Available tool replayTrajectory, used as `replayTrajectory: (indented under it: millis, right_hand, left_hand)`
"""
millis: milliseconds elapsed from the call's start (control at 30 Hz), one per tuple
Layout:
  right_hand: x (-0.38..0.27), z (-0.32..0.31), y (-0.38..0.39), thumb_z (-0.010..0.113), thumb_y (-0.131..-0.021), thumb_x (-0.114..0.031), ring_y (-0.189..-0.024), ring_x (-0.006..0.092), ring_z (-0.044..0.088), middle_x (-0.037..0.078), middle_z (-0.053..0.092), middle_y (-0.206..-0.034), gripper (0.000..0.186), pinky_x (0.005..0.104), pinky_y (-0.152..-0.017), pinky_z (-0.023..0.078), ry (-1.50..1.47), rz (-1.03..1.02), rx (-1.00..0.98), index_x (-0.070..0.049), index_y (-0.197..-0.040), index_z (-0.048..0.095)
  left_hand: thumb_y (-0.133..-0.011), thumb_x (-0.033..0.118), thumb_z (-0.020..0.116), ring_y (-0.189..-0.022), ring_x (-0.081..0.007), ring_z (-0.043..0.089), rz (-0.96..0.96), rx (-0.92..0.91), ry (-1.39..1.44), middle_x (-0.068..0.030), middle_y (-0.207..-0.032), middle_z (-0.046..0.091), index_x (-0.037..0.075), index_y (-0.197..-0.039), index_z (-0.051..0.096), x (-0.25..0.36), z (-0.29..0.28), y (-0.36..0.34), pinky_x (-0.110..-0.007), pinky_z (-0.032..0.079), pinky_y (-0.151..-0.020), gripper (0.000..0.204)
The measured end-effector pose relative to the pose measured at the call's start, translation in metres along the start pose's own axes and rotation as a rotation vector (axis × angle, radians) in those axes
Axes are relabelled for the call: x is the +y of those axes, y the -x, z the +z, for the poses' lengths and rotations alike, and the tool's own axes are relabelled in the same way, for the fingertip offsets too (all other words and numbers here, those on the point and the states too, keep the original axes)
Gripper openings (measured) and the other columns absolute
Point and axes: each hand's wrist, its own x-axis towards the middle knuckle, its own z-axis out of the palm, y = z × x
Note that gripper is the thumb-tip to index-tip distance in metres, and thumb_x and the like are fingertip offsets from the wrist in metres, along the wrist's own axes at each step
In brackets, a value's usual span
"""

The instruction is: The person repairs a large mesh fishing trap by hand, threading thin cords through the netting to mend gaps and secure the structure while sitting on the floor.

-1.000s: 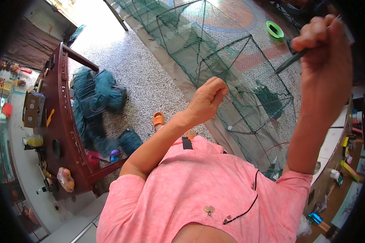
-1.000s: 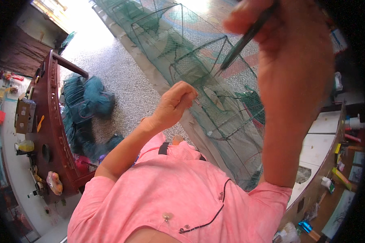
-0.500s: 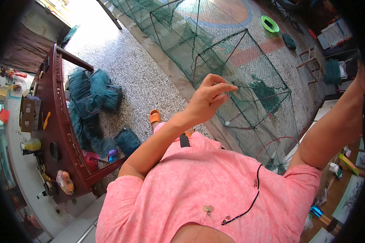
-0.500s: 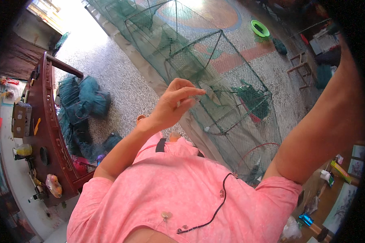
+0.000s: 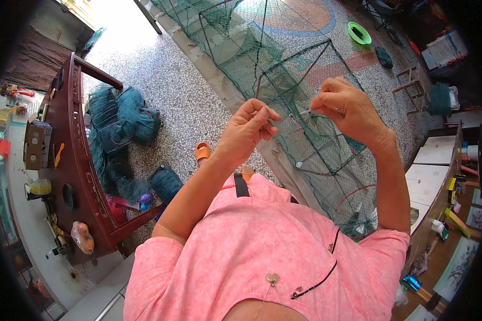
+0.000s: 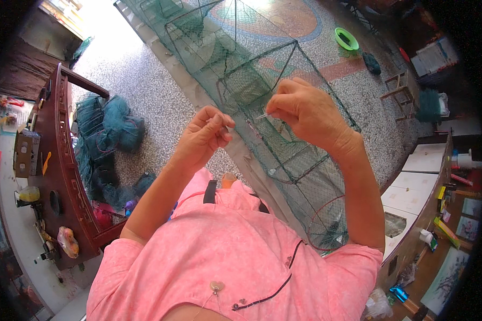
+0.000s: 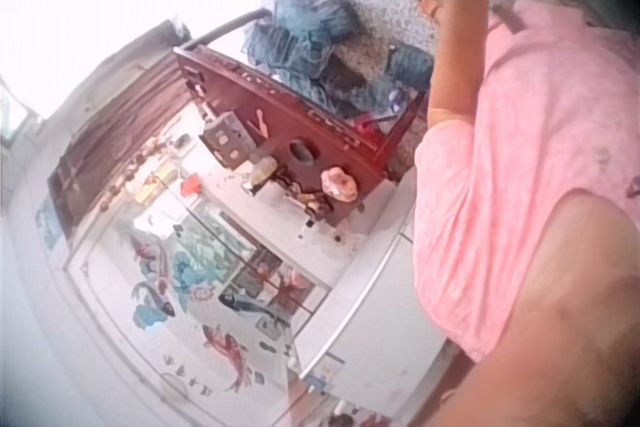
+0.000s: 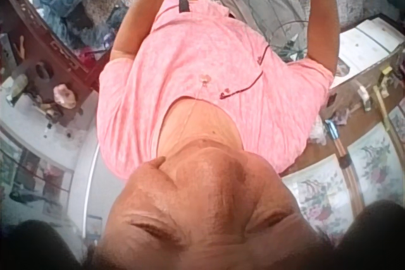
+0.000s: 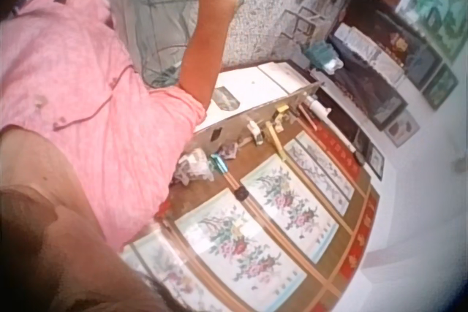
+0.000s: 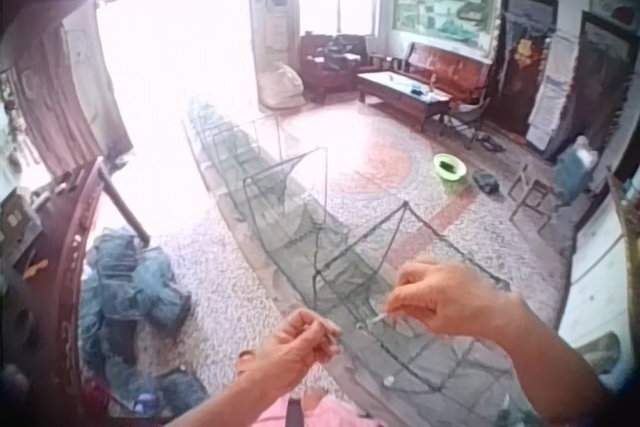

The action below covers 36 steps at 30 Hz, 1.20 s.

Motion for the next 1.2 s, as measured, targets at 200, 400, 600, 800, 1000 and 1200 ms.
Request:
replayTrajectory:
  millis: [200,400,600,800,1000,1200]
  right_hand:
    - [0.013,0.016,0.0,0.064,-0.077,-0.011,-0.081,0.0243,0.054,0.004,0.054,-0.078,0.004,0.0348,-0.069,0.044,0.027,0.002,0.001,-0.008,-0.079,0.064]
    - [0.017,0.03,-0.004,0.065,-0.074,-0.008,-0.08,0.0244,0.054,0.005,0.054,-0.077,0.005,0.0347,-0.069,0.044,-0.032,-0.022,0.012,-0.007,-0.079,0.063]
    - [0.021,0.036,-0.008,0.065,-0.072,-0.003,-0.077,0.0255,0.055,0.006,0.053,-0.076,0.011,0.0347,-0.066,0.044,-0.137,-0.068,-0.001,-0.006,-0.082,0.062]
    - [-0.001,0.05,-0.02,0.066,-0.07,-0.005,-0.074,0.028,0.054,0.01,0.05,-0.078,0.016,0.0359,-0.064,0.044,-0.335,-0.057,0.015,-0.006,-0.085,0.06]
    - [-0.004,0.061,-0.016,0.071,-0.069,-0.007,-0.077,0.0237,0.05,0.007,0.044,-0.078,0.012,0.0331,-0.064,0.043,-0.284,-0.046,0.05,-0.005,-0.078,0.062]
    - [-0.054,0.043,-0.024,0.066,-0.068,-0.003,-0.088,0.0245,0.054,0.006,0.057,-0.091,0.014,0.0326,-0.077,0.045,-0.351,-0.302,0.33,-0.009,-0.08,0.062]
  left_hand:
    - [-0.095,0.02,0.05,-0.064,-0.005,0.054,-0.019,0.064,-0.089,-0.0091,-0.103,0.062,0.009,-0.091,0.05,-0.012,0.003,0.001,-0.017,0.042,-0.054,0.012]
    - [-0.095,0.019,0.049,-0.064,-0.0044,0.056,-0.034,0.084,-0.131,-0.0092,-0.104,0.063,0.008,-0.087,0.047,-0.016,0.005,0.0,-0.018,0.042,-0.054,0.014]
    - [-0.095,0.018,0.048,-0.064,-0.0051,0.052,-0.079,0.107,0.104,-0.0128,-0.106,0.061,0.009,-0.088,0.048,-0.028,-0.006,-0.006,-0.017,0.04,-0.053,0.011]
    - [-0.095,0.018,0.047,-0.064,-0.0058,0.052,-0.174,0.046,0.433,-0.0027,-0.087,0.057,0.011,-0.09,0.048,-0.048,-0.015,-0.011,-0.019,0.041,-0.053,0.009]
    - [-0.093,0.018,0.051,-0.065,-0.0061,0.051,-0.128,0.087,0.261,0.0015,-0.081,0.054,0.011,-0.094,0.049,-0.049,-0.007,-0.012,-0.019,0.042,-0.056,0.007]
    - [-0.082,-0.001,0.054,-0.077,-0.0182,0.056,0.275,0.099,-0.471,-0.005,-0.088,0.054,0.006,-0.099,0.052,-0.053,-0.008,-0.017,-0.027,0.046,-0.066,0.018]
